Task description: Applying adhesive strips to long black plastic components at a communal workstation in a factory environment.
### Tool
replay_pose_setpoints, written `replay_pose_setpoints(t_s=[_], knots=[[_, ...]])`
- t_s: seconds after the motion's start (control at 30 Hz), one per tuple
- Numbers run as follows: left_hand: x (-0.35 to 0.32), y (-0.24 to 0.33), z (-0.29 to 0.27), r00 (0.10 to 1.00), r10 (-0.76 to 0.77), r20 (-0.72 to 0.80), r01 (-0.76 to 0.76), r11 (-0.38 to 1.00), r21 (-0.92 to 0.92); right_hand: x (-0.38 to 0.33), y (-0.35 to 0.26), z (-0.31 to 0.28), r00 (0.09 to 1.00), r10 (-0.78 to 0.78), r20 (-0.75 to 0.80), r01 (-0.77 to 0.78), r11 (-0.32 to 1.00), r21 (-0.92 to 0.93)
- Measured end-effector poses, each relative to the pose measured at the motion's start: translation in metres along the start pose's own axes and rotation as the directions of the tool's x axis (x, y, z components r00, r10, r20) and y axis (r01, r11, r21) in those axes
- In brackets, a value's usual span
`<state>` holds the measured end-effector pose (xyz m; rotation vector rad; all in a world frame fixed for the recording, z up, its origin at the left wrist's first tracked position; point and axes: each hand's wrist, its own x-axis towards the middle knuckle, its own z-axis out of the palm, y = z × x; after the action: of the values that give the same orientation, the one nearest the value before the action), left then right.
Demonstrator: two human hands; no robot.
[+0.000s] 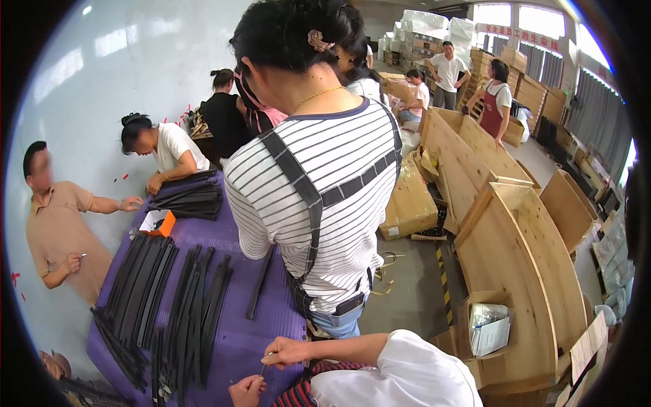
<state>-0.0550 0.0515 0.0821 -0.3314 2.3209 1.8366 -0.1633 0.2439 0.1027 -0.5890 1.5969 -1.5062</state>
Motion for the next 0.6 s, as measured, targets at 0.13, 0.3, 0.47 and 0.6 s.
replay_pose_setpoints(t_s=[0.13, 0.3, 0.47, 0.6], knots=[[0.005, 0.008, 0.005, 0.960, 0.209, -0.184, -0.201, 0.978, 0.064, -0.001, -0.008, -0.006, 0.996, 0.030, -0.082, -0.019, 0.992, 0.128], [0.016, 0.022, 0.014, 0.780, 0.606, -0.156, -0.485, 0.742, 0.462, -0.008, -0.005, -0.013, 0.991, 0.032, -0.129, 0.003, 0.965, 0.263], [0.021, 0.046, 0.011, 0.533, 0.846, -0.011, -0.639, 0.411, 0.651, -0.012, -0.003, -0.014, 0.986, 0.092, -0.137, -0.022, 0.898, 0.440], [0.023, 0.065, 0.010, 0.459, 0.884, 0.095, -0.705, 0.297, 0.645, -0.016, -0.007, -0.015, 0.985, 0.121, -0.125, -0.039, 0.853, 0.521]])
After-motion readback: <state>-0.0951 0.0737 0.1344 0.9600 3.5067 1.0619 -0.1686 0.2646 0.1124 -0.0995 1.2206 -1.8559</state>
